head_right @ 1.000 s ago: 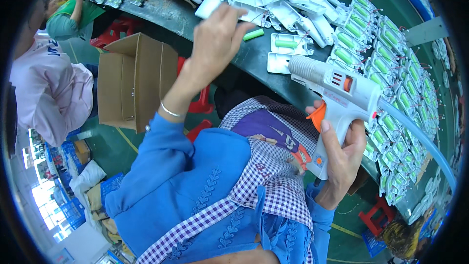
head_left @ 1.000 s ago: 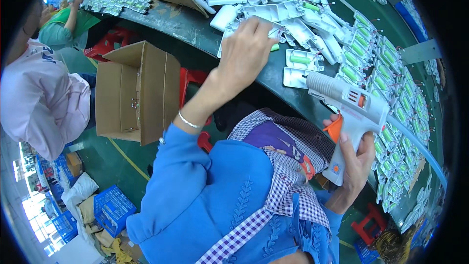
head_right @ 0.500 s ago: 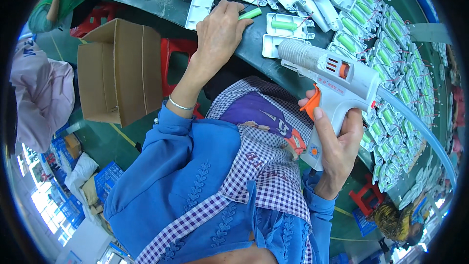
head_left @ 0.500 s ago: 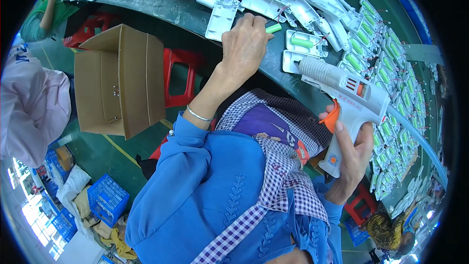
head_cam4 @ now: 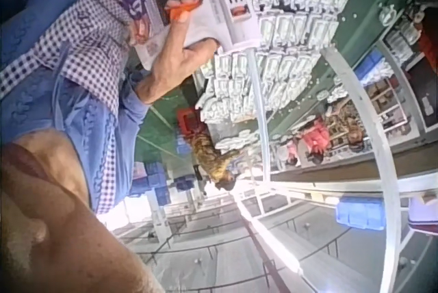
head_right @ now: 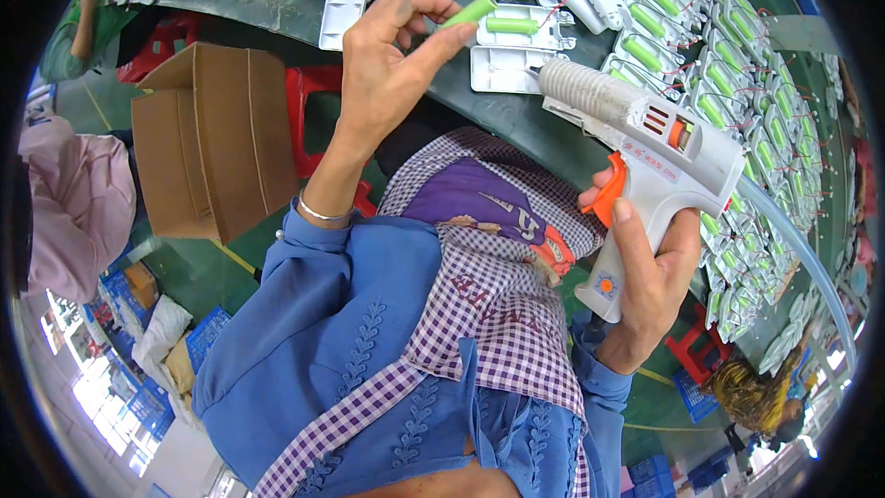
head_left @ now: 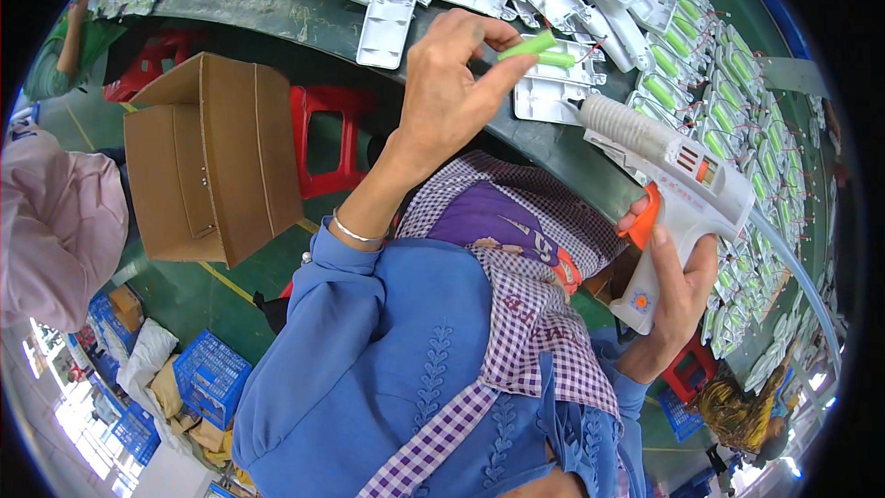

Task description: Applying hot glue to electronic components and placing them into plastic housings at a factory assembly line.

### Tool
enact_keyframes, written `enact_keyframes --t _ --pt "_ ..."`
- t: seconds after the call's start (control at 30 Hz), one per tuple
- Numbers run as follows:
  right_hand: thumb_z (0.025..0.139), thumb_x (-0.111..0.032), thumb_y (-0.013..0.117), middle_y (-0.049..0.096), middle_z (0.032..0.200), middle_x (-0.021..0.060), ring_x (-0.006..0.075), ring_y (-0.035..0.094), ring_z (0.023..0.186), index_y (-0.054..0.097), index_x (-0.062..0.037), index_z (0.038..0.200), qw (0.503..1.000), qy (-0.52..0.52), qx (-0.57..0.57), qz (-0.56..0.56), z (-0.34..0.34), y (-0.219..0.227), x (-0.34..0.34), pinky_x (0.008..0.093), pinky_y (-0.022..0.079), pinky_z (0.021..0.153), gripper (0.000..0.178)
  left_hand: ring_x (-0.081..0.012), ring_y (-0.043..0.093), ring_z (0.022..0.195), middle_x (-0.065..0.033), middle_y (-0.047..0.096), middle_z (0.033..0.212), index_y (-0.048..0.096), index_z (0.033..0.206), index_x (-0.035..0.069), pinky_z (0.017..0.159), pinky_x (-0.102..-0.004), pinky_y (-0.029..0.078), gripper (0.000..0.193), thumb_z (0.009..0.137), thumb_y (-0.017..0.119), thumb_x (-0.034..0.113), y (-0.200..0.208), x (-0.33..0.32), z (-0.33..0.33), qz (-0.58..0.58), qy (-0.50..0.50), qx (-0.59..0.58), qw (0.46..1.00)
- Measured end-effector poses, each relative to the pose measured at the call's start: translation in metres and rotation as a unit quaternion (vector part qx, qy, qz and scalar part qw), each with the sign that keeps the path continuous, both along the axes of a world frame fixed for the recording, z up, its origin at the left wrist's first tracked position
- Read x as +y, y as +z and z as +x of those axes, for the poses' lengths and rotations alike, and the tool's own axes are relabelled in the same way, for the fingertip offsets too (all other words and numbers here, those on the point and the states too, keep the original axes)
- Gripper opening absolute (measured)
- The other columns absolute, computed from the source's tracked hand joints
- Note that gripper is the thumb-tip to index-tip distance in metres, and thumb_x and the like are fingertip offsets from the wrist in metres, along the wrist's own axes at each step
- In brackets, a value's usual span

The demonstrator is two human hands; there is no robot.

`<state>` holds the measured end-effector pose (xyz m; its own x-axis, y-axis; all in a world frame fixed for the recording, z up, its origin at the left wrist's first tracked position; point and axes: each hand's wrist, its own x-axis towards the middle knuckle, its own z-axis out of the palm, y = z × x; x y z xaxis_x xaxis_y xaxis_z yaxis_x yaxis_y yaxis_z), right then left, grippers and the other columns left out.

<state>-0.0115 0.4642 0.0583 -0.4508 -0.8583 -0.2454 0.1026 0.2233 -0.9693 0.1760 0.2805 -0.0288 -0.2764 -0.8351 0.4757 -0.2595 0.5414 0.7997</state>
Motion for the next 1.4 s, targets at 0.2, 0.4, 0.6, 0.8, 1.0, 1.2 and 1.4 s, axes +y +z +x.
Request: enact_keyframes --t 0.2,0.4,0.6,0.8,1.0,1.2,1.4 --pt "0.091 -0.003 0.058 0.065 0.105 0.0210 0.0256 0.066 0.089 0.045 0.0105 0.123 1.000 0.001 0.010 0.008 -0.002 -0.001 -0.005 0.0372 0.053 0.082 0.038 -0.0155 0.054 0.073 -0.0055 0.065 0.089 0.069 0.092 0.002 0.061 -0.0281 0.043 0.023 0.073 0.080 0.012 0.000 0.009 -0.009 -0.019 -0.022 -0.040 0.999" --pt "0.090 -0.003 0.057 0.065 0.104 0.0192 0.0233 0.066 0.086 0.045 0.0084 0.124 0.999 0.010 0.015 0.034 -0.004 -0.002 0.000 0.0349 0.052 0.079 0.038 -0.0255 0.060 0.084 -0.0093 0.064 0.088 0.070 0.090 0.002 0.072 -0.0358 0.047 0.023 0.072 0.081 0.012 -0.006 0.013 -0.012 -0.027 -0.027 -0.069 0.997" --pt "0.091 -0.003 0.058 0.065 0.104 0.0210 0.0240 0.066 0.085 0.044 0.0103 0.124 1.000 -0.005 -0.009 0.004 -0.003 -0.003 0.010 0.0357 0.053 0.078 0.038 -0.0270 0.056 0.090 -0.0096 0.059 0.090 0.070 0.090 0.002 0.073 -0.0374 0.047 0.023 0.071 0.079 0.012 -0.007 0.018 -0.019 -0.032 -0.046 -0.125 0.991" --pt "0.091 -0.003 0.058 0.064 0.105 0.0232 0.0266 0.066 0.087 0.043 0.0111 0.124 1.000 -0.015 -0.008 0.010 0.000 0.002 0.015 0.0388 0.054 0.080 0.038 -0.0278 0.055 0.096 -0.0083 0.055 0.096 0.067 0.090 0.003 0.077 -0.0406 0.048 0.024 0.073 0.078 0.014 -0.007 0.018 -0.024 -0.038 -0.055 -0.237 0.969" --pt "0.091 -0.002 0.057 0.064 0.106 0.0235 0.0269 0.066 0.088 0.043 0.0115 0.124 1.000 -0.022 -0.016 -0.006 0.002 0.006 0.013 0.0393 0.054 0.080 0.038 -0.0298 0.056 0.096 -0.0108 0.055 0.096 0.067 0.090 0.001 0.080 -0.0411 0.048 0.023 0.074 0.078 0.014 -0.005 0.018 -0.025 -0.020 -0.061 -0.212 0.975" --pt "0.091 -0.004 0.058 0.064 0.104 0.0221 0.0254 0.066 0.086 0.044 0.0117 0.123 1.000 -0.004 0.006 -0.002 0.000 0.001 -0.004 0.0377 0.053 0.080 0.038 -0.0308 0.057 0.093 -0.0121 0.056 0.094 0.067 0.089 0.002 0.081 -0.0412 0.047 0.020 0.074 0.076 0.011 -0.015 0.017 -0.024 0.004 -0.068 -0.181 0.981" --pt "0.091 -0.005 0.059 0.065 0.102 0.0202 0.0235 0.065 0.084 0.046 0.0110 0.122 0.999 0.016 0.031 0.015 -0.001 0.003 -0.011 0.0362 0.052 0.079 0.037 -0.0315 0.058 0.091 -0.0126 0.056 0.092 0.067 0.088 0.001 0.079 -0.0411 0.047 0.019 0.074 0.077 0.010 -0.017 0.016 -0.026 0.012 -0.070 -0.158 0.985"
